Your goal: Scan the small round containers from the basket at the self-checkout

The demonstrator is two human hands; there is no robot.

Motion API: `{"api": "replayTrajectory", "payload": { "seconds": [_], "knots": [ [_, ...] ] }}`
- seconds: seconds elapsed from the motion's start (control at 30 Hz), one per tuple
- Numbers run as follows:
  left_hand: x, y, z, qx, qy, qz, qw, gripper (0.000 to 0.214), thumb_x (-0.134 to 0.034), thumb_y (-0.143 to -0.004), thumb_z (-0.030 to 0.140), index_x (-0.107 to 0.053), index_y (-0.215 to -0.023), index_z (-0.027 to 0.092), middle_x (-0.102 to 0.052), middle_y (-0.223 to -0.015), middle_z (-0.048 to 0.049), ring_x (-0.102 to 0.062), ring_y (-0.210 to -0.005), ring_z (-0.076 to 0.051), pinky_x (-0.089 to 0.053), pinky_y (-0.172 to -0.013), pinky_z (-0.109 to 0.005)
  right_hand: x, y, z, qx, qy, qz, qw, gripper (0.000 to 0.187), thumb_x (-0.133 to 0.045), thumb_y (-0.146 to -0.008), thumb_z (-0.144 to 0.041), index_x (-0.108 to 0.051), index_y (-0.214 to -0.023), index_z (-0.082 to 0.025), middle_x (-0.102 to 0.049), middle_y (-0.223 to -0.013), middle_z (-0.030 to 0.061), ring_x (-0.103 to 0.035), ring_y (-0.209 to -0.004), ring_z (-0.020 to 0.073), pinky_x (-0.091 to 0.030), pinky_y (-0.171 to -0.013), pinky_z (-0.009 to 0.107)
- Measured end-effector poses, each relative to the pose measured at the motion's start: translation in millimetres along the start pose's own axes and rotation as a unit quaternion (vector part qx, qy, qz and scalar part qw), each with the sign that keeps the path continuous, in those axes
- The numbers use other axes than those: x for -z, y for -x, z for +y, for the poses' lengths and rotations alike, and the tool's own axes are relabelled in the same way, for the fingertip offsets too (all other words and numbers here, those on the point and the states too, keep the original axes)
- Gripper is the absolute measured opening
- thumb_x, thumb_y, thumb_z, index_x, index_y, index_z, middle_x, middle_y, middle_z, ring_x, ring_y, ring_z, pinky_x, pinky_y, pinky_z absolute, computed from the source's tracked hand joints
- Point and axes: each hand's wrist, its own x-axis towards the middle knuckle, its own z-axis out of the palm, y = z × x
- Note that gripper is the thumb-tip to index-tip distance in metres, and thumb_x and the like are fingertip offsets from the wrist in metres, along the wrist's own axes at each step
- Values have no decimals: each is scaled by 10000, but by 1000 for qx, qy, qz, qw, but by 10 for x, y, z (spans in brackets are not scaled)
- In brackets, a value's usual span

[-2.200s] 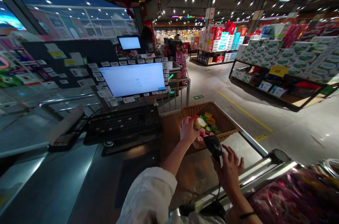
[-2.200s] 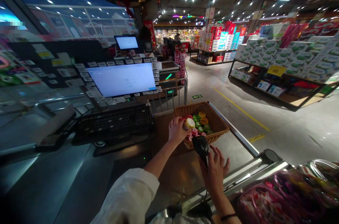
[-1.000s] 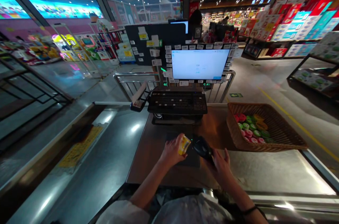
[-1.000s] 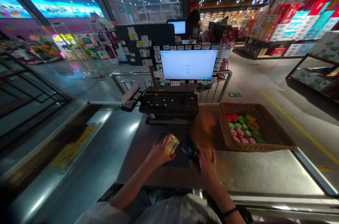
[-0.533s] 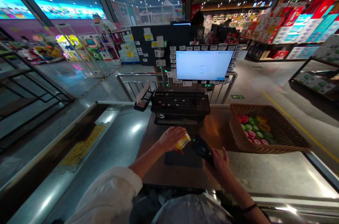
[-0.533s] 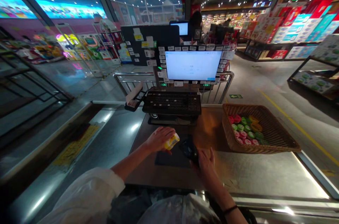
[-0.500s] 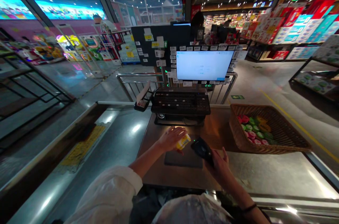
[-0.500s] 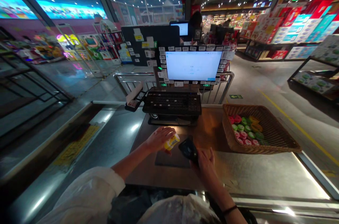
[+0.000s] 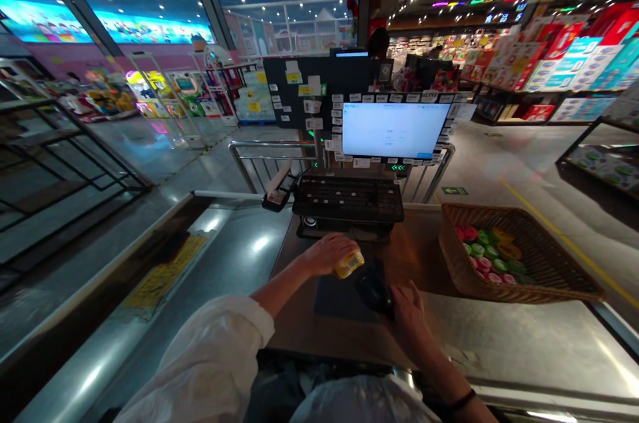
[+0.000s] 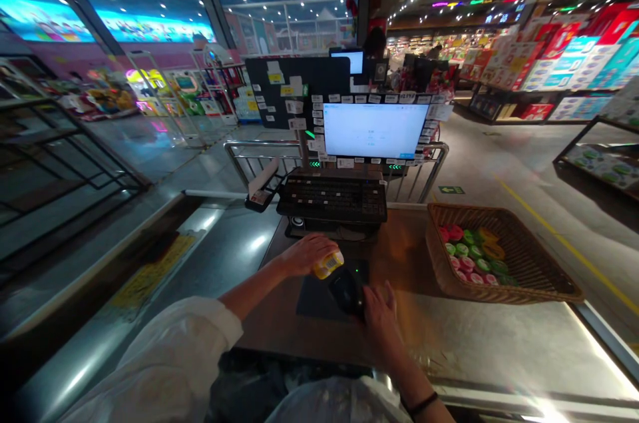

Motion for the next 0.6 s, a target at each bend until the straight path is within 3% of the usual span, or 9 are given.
{"api": "replayTrajectory", "payload": {
  "seconds": [0.17,0.6],
  "knots": [
    [94,-4,32,7,-32,12,999,665,-647,-855,286,-413,-1476,246,-605,-1388,-61,-502,-1307,-217,-182,-1239,-453,-71,28,-98,-21,3,-5,1000,345,-525,-915,-240,-488,-1252,-177,-706,-1100,132,-657,-1030,279,-413,-1040,523],
    [85,39,38,1,-35,12,999,716,-659,-835,280,-396,-1501,244,-622,-1366,-64,-502,-1304,-227,-47,-1268,-512,32,-128,-249,-58,26,-47,997,199,-554,-940,-247,-562,-1124,-171,-716,-1027,114,-668,-926,259,-409,-903,435]
  ]
}}
